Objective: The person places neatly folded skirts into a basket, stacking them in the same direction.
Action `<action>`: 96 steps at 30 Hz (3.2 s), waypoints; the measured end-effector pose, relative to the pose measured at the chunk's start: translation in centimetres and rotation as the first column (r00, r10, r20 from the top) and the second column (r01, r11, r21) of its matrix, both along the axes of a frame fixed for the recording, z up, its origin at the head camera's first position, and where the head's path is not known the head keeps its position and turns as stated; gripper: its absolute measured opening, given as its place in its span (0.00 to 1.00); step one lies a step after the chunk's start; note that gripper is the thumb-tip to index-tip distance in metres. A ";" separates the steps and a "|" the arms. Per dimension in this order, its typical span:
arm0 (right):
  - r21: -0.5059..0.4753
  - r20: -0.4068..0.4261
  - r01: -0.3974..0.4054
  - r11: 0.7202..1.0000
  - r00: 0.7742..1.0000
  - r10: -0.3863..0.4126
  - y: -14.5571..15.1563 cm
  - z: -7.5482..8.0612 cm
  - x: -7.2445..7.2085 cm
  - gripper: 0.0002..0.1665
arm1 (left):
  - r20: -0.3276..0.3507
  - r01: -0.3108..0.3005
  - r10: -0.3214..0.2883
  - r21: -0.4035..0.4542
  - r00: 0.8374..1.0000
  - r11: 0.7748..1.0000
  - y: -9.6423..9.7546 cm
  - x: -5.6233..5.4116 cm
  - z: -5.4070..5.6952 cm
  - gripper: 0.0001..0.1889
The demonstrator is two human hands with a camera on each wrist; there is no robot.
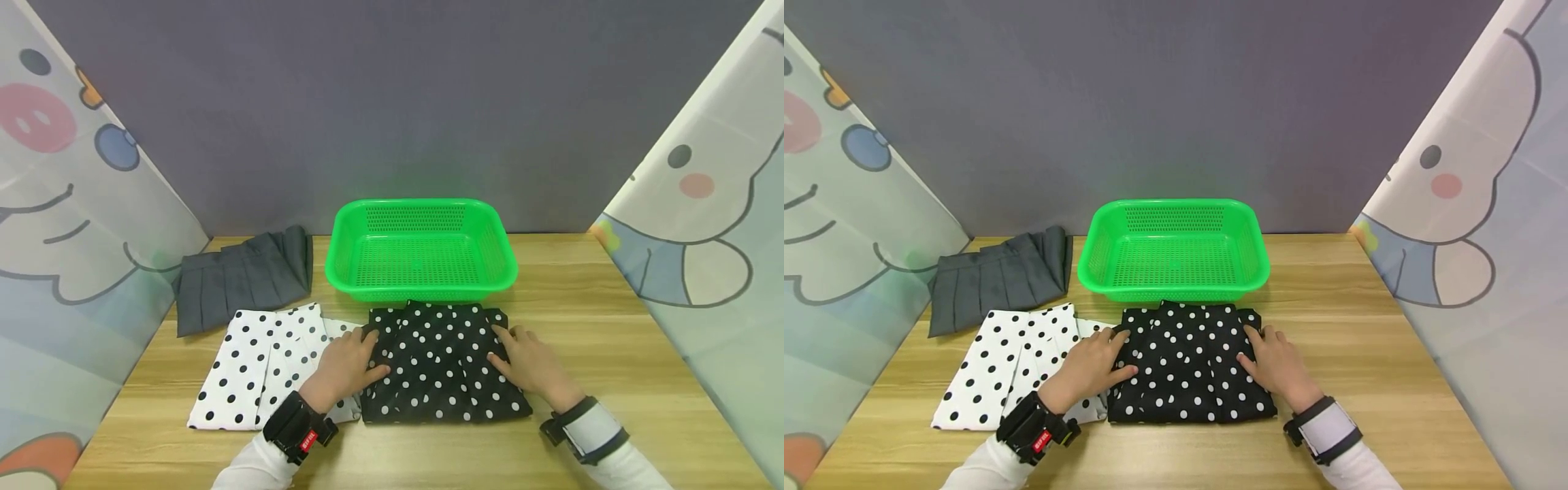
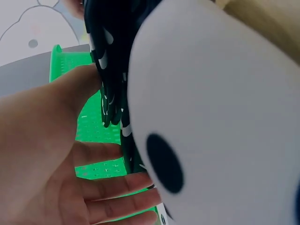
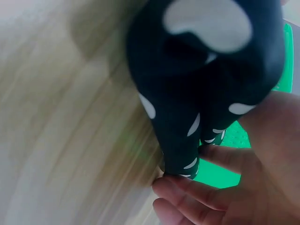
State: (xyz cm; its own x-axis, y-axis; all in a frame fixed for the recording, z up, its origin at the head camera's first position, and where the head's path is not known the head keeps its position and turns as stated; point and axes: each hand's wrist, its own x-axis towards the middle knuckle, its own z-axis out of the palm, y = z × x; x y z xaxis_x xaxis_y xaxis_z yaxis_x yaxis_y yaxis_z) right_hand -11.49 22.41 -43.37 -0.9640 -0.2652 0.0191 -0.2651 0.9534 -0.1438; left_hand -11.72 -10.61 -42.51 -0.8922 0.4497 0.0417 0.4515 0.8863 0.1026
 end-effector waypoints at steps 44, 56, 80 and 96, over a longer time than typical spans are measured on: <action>-0.118 -0.020 -0.150 0.982 0.989 0.149 -1.1 -0.2 -1.5 0.18 | 0.128 0.133 -0.141 0.072 0.982 0.989 2.9 -1.3 0.0 0.22; -0.190 -0.119 -0.171 0.967 0.982 0.150 -0.9 -0.8 -1.1 0.13 | 0.126 0.098 -0.116 0.141 0.985 0.985 3.3 -1.1 -0.1 0.20; -0.204 -0.324 -0.188 0.961 0.939 0.115 -0.7 2.1 1.8 0.18 | -0.100 0.121 -0.099 0.250 0.990 0.961 2.0 2.6 1.9 0.17; -0.194 -0.468 -0.287 0.938 0.868 0.168 -1.3 4.0 1.7 0.18 | -0.250 0.119 -0.050 0.270 0.967 0.955 1.3 3.9 3.4 0.19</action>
